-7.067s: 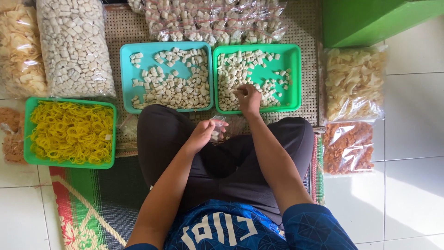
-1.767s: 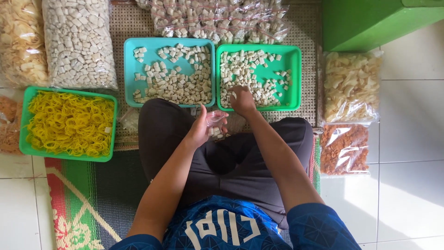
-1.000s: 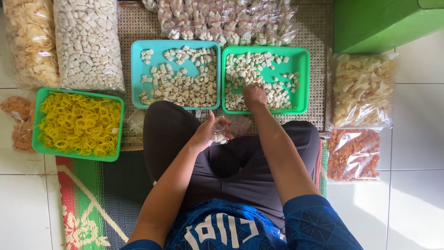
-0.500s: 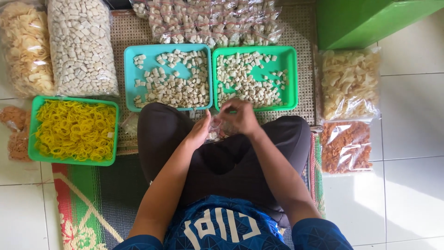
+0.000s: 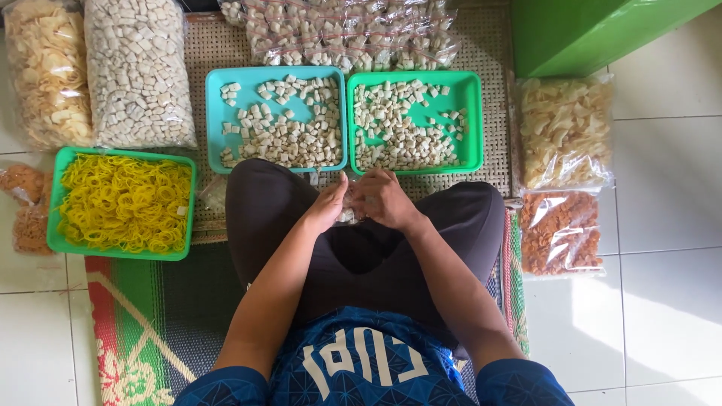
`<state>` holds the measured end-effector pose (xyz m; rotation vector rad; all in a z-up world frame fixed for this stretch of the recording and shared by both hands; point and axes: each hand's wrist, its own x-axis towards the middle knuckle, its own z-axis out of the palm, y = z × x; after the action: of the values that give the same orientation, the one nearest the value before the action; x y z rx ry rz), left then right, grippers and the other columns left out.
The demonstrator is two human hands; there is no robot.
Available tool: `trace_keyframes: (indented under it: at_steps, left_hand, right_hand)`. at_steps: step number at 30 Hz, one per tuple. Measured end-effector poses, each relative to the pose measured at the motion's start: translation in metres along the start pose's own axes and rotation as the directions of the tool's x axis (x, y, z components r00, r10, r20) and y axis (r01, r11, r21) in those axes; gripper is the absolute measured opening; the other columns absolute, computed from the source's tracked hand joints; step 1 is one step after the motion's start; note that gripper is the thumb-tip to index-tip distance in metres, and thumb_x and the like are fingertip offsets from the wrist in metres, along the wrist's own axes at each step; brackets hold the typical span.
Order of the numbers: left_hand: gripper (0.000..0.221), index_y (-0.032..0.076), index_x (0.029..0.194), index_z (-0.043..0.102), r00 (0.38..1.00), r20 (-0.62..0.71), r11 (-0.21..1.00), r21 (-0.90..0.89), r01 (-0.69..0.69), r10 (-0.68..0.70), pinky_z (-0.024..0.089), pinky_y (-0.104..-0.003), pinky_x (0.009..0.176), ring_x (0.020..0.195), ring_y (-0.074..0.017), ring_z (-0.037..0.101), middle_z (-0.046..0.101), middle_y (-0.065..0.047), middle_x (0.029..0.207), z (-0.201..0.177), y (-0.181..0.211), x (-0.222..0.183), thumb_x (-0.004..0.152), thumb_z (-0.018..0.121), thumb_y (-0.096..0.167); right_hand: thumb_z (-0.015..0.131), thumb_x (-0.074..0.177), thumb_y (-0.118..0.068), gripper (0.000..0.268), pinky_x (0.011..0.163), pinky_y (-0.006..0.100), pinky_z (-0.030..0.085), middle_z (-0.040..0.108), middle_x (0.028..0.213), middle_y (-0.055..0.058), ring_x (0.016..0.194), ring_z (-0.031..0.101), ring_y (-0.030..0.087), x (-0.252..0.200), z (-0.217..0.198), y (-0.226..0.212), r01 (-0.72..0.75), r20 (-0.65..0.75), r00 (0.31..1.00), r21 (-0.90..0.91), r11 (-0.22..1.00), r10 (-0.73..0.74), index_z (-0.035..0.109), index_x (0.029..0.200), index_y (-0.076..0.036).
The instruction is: The person sits on a mat and repeatedly picks small white food pieces from green trays, places them into small clear plastic bags, and ties the bags shut using yellow rubber bands. The person continues this process throughout the clip.
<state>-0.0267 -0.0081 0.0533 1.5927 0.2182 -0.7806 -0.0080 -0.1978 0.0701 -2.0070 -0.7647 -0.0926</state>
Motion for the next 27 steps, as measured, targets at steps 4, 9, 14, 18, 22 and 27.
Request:
trace_keyframes:
  at_steps: [4, 9, 14, 18, 22, 27]
  left_hand:
    - [0.070, 0.017, 0.056, 0.045, 0.977, 0.036, 0.972, -0.112, -0.206, 0.211, 0.029, -0.025, 0.051, 0.046, -0.0087, 0.027, 0.032, 0.009, 0.053, -0.001, -0.014, 0.028, 0.108, 0.039, 0.062]
    - [0.061, 0.017, 0.058, 0.050, 0.973, 0.054, 0.969, -0.119, -0.219, 0.226, 0.038, -0.019, 0.040, 0.034, -0.0079, 0.040, 0.041, 0.004, 0.042, 0.013, 0.007, 0.015, 0.098, 0.062, 0.061]
    - [0.022, 0.008, 0.083, 0.068, 0.958, 0.189, 0.942, -0.297, -0.156, 0.218, 0.049, -0.025, 0.070, 0.069, -0.0102, 0.060, 0.061, 0.002, 0.072, 0.002, 0.003, 0.009, 0.094, 0.078, 0.023]
    - [0.016, 0.000, 0.098, 0.073, 0.968, 0.211, 0.917, -0.397, -0.045, 0.139, 0.055, -0.021, 0.056, 0.066, -0.0100, 0.068, 0.074, -0.005, 0.083, 0.011, 0.047, -0.022, 0.086, 0.082, 0.006]
    - [0.025, -0.004, 0.107, 0.072, 0.981, 0.172, 0.934, -0.356, -0.028, 0.095, 0.056, -0.027, 0.052, 0.067, -0.0187, 0.069, 0.075, -0.015, 0.088, 0.001, 0.011, 0.015, 0.089, 0.080, 0.011]
    - [0.027, -0.006, 0.104, 0.070, 0.979, -0.033, 0.910, -0.364, -0.199, 0.201, 0.059, -0.031, 0.050, 0.069, -0.0272, 0.076, 0.075, -0.022, 0.089, -0.005, -0.004, 0.037, 0.089, 0.083, 0.014]
  right_hand:
    - [0.081, 0.090, -0.018, 0.010, 0.089, 0.047, 0.054, 0.074, 0.073, 0.003, 0.095, 0.072, 0.035, 0.002, -0.003, -0.005, -0.046, -0.058, 0.997, 0.097, 0.994, 0.052, 0.077, 0.084, -0.011]
    - [0.067, 0.100, -0.015, 0.006, 0.101, 0.055, 0.042, 0.070, 0.078, 0.003, 0.093, 0.066, 0.033, -0.015, 0.017, 0.027, -0.195, 0.047, 0.981, 0.142, 0.970, 0.191, 0.072, 0.098, -0.013]
    - [0.061, 0.100, -0.010, 0.004, 0.102, 0.058, 0.041, 0.073, 0.078, 0.014, 0.091, 0.069, 0.041, -0.025, 0.021, 0.044, -0.256, 0.072, 0.967, 0.208, 0.944, 0.246, 0.063, 0.099, -0.006]
    - [0.071, 0.091, -0.010, 0.018, 0.091, 0.058, 0.052, 0.077, 0.087, 0.023, 0.086, 0.073, 0.040, 0.000, -0.017, -0.013, -0.419, 0.091, 0.900, 0.453, 0.787, 0.427, 0.069, 0.104, 0.002]
    - [0.071, 0.094, -0.005, 0.014, 0.089, 0.053, 0.055, 0.078, 0.095, 0.020, 0.095, 0.074, 0.042, -0.018, -0.014, 0.079, -0.457, -0.075, 0.841, 0.432, 0.778, 0.536, 0.078, 0.106, -0.006]
    - [0.072, 0.082, -0.008, 0.030, 0.081, 0.044, 0.058, 0.076, 0.097, 0.004, 0.088, 0.071, 0.025, -0.071, 0.000, 0.228, -0.776, -0.342, 0.586, 0.023, 0.630, 0.735, 0.077, 0.109, -0.019]
